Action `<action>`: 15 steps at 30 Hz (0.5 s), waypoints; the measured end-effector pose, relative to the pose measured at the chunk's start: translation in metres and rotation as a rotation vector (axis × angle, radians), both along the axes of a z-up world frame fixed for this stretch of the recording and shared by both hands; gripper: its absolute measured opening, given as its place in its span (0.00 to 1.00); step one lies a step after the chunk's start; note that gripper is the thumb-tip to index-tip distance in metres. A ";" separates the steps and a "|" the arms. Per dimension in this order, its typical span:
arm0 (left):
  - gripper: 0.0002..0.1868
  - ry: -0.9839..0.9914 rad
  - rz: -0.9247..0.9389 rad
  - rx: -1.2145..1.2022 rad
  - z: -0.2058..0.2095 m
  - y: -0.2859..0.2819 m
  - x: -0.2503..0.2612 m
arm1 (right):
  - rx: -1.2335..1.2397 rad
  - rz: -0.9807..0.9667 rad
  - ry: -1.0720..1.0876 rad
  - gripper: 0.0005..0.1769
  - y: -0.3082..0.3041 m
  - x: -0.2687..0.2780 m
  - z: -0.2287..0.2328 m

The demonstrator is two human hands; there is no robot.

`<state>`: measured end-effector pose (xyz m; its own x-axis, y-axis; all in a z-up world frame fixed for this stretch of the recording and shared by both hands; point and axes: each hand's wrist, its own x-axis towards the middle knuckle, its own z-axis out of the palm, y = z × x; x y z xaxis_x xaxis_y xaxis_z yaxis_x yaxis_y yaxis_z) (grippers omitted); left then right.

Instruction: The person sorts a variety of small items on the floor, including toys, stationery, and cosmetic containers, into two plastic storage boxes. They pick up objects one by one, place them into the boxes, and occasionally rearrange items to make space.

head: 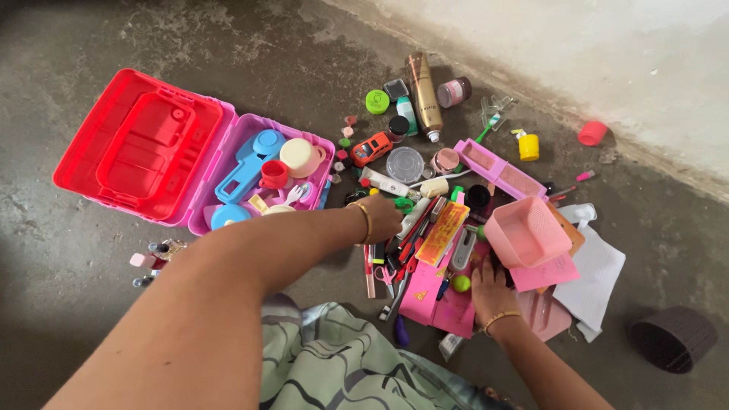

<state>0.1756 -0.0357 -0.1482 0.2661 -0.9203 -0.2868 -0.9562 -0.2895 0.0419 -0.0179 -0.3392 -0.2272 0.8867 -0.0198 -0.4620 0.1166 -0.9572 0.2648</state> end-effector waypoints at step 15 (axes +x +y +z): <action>0.11 0.048 -0.006 0.165 -0.030 0.037 -0.020 | -0.190 0.175 0.013 0.40 0.006 0.001 0.007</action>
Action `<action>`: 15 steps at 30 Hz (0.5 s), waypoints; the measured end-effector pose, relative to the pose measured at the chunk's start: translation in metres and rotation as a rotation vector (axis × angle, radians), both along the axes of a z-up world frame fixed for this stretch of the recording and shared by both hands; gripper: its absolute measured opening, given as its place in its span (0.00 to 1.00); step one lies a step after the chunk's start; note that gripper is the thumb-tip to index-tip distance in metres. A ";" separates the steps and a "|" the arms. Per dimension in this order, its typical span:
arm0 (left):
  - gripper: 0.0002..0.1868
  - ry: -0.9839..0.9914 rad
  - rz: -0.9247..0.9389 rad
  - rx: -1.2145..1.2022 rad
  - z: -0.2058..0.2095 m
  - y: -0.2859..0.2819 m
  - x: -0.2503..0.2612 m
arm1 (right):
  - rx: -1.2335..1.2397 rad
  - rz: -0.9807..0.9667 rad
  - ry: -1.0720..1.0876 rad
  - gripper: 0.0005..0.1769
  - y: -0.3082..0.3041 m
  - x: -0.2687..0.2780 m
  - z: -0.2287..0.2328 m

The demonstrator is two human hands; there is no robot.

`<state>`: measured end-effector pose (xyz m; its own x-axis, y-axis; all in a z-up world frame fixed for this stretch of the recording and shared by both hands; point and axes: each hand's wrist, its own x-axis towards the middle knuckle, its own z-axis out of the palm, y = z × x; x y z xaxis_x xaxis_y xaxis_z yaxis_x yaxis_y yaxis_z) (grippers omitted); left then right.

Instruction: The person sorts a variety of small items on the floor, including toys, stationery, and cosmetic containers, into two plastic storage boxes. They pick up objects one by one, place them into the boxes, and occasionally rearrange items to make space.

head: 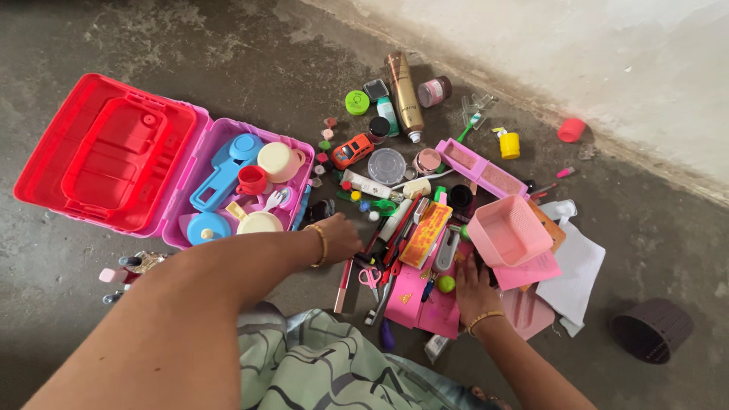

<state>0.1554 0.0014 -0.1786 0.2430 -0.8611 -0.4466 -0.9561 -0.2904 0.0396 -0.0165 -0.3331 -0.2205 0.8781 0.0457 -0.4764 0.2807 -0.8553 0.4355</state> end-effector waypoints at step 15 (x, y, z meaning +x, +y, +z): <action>0.22 0.082 0.477 -0.285 0.020 0.015 -0.003 | 0.063 -0.185 0.124 0.46 0.016 0.007 0.028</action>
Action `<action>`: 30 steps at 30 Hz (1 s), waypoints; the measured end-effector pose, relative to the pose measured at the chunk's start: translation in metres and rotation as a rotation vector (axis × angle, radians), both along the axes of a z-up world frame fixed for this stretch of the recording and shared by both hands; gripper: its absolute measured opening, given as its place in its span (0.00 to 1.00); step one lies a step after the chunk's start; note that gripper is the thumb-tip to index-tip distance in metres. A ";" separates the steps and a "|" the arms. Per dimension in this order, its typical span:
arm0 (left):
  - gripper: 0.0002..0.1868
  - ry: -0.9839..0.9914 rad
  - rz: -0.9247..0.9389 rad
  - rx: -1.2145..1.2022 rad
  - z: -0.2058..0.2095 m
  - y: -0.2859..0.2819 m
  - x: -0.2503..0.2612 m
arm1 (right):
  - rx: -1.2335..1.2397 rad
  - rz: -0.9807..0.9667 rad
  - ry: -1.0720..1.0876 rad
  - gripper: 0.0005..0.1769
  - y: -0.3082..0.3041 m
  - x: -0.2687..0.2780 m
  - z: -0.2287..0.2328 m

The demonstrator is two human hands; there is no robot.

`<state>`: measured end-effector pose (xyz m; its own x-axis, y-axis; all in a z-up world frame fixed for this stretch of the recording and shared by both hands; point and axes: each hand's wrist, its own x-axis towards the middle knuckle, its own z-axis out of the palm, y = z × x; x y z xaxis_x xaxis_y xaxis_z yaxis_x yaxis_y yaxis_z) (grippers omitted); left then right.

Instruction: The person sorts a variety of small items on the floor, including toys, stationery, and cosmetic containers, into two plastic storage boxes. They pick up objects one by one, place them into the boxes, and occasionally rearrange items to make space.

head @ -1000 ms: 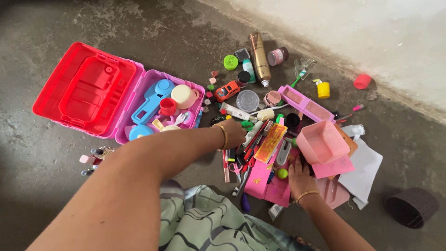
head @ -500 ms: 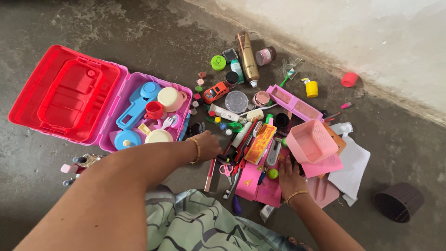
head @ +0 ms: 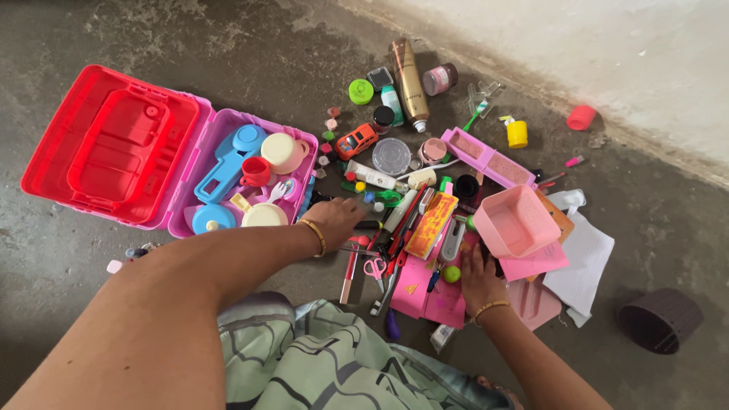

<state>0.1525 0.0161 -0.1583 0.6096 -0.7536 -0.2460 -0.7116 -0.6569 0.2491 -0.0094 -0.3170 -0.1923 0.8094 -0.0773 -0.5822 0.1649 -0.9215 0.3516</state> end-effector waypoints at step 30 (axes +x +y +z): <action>0.11 -0.299 -0.391 0.139 -0.045 -0.004 0.026 | -0.082 0.132 -0.052 0.40 -0.018 -0.005 -0.037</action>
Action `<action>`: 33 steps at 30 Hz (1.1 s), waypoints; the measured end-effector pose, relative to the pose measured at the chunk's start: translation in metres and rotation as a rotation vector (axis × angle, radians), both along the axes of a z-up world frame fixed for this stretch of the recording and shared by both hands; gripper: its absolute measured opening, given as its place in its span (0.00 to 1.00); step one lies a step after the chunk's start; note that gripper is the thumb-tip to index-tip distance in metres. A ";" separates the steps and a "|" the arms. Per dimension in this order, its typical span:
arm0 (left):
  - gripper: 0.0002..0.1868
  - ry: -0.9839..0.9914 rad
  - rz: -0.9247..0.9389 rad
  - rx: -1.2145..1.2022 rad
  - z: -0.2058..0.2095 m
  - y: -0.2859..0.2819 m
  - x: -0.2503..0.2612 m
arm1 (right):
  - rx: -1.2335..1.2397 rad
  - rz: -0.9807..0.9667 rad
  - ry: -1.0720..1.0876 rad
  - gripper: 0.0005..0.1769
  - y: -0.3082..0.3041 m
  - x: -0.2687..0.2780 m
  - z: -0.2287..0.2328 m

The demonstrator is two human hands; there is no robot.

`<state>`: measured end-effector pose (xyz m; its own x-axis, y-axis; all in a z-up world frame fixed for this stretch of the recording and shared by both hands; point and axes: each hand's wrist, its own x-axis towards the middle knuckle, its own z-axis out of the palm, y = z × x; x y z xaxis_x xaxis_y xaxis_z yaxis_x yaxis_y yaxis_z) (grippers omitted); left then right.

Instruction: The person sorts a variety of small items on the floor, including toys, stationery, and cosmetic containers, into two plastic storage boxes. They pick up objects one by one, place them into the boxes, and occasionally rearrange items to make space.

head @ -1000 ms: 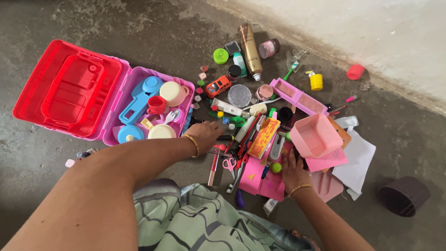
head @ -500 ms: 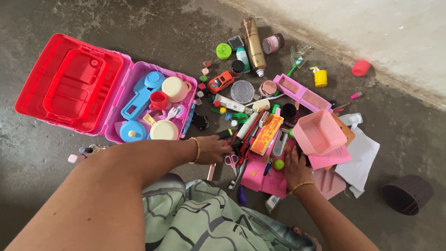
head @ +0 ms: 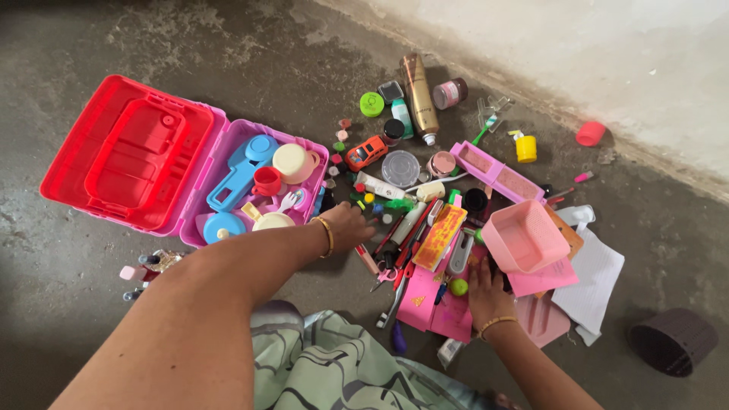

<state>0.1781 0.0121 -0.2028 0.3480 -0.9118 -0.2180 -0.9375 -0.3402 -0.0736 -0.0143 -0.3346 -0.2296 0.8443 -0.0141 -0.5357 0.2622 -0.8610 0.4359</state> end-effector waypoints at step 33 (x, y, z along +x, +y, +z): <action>0.12 0.028 0.265 0.263 0.041 0.000 0.078 | 0.152 -0.043 -0.190 0.31 -0.017 -0.006 -0.027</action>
